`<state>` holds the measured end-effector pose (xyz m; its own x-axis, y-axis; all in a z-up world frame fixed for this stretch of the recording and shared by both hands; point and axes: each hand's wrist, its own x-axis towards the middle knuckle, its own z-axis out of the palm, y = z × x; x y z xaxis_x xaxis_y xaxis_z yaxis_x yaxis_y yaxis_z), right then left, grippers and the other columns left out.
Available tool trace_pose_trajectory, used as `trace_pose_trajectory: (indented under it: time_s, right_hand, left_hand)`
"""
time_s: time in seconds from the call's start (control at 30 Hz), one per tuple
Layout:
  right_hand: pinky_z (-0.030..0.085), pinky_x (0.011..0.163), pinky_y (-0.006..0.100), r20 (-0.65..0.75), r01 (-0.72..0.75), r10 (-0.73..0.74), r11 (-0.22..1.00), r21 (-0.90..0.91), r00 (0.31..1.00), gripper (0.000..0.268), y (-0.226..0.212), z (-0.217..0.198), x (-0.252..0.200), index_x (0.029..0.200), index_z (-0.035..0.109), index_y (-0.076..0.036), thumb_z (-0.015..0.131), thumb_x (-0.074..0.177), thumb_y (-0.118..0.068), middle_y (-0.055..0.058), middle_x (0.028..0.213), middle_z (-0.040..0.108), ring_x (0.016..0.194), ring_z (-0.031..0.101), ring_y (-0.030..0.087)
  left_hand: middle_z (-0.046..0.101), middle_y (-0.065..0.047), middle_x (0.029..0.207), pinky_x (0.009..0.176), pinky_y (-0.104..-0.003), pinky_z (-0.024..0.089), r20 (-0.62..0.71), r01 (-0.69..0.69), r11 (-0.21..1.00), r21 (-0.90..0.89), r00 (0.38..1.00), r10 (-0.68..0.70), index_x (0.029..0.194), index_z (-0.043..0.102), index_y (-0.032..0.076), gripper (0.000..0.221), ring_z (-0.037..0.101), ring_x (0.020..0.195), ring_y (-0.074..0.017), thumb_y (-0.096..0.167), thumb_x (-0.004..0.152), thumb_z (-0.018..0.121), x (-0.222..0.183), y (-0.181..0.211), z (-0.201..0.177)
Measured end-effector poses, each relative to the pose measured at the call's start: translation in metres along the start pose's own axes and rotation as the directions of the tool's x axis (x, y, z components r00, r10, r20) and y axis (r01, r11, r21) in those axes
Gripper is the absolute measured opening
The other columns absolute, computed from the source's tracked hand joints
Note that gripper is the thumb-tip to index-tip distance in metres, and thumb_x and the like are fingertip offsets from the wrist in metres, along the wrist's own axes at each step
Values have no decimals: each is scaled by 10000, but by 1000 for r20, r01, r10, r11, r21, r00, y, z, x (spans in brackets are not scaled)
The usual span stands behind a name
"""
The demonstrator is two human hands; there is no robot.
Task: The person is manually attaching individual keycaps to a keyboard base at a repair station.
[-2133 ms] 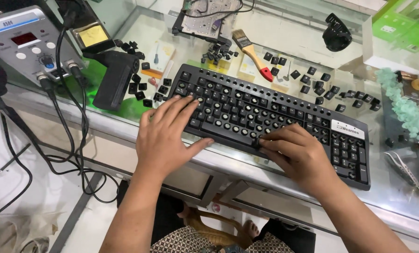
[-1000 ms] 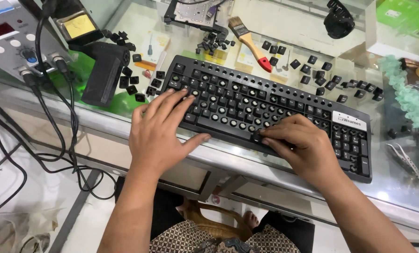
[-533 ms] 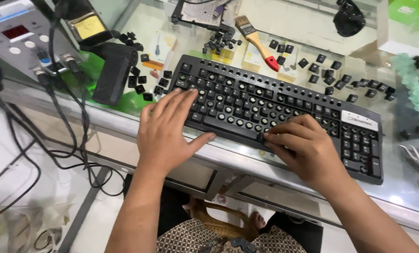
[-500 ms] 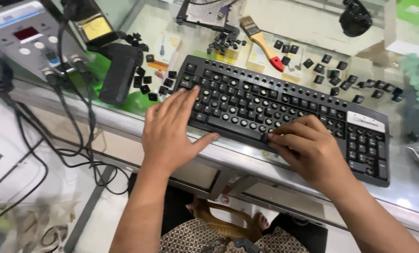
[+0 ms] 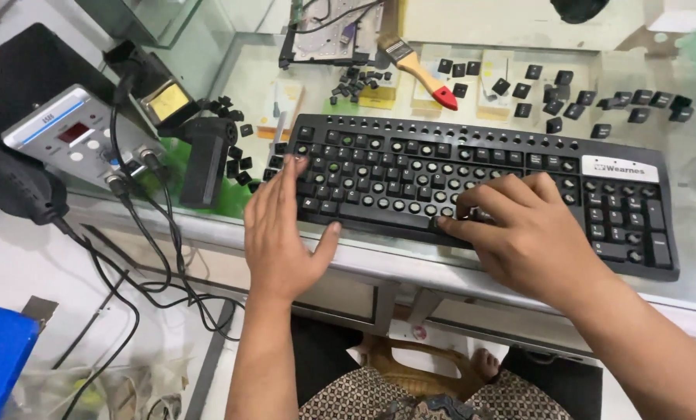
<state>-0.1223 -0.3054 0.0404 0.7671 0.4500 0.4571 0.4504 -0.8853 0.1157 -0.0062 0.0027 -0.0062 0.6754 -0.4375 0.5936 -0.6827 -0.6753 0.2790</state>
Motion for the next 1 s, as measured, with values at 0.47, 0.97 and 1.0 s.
trace_pose_trajectory:
  time_s: [0.47,0.97,1.0]
  right_hand:
    - [416,940,468,-46,-208,236,921,328,971,439,24,-19,0,1251,758,-134,586,888,43,76,1226,696,1130,571,297]
    - [472,1026,531,75,-251,242,953,171,967,305,124,-30,21,1211,785,-115,624,958,-59,98,1263,737,1190,627,342]
    - [451,1027,531,26,-238,237,952,195,971,314,121,-22,14,1238,776,-124,650,956,-69,88,1271,733,1224,616,334]
  left_hand:
    - [576,-88,1551,1207,-524,388,-82,78,994,-78,993,-84,1624,306,70,653,538,1434,-334,253,1020,472,-1,1,8]
    - [499,-52,1617,1177,-487,386,26,145,988,53,989,-146,1574,449,137,583,442,1498,-276,342,1028,470,6,10,6]
    - [492,-46,1622,1183,-492,376,55,150,987,65,987,-154,1578,439,145,587,431,1503,-271,359,1031,458,5,10,6]
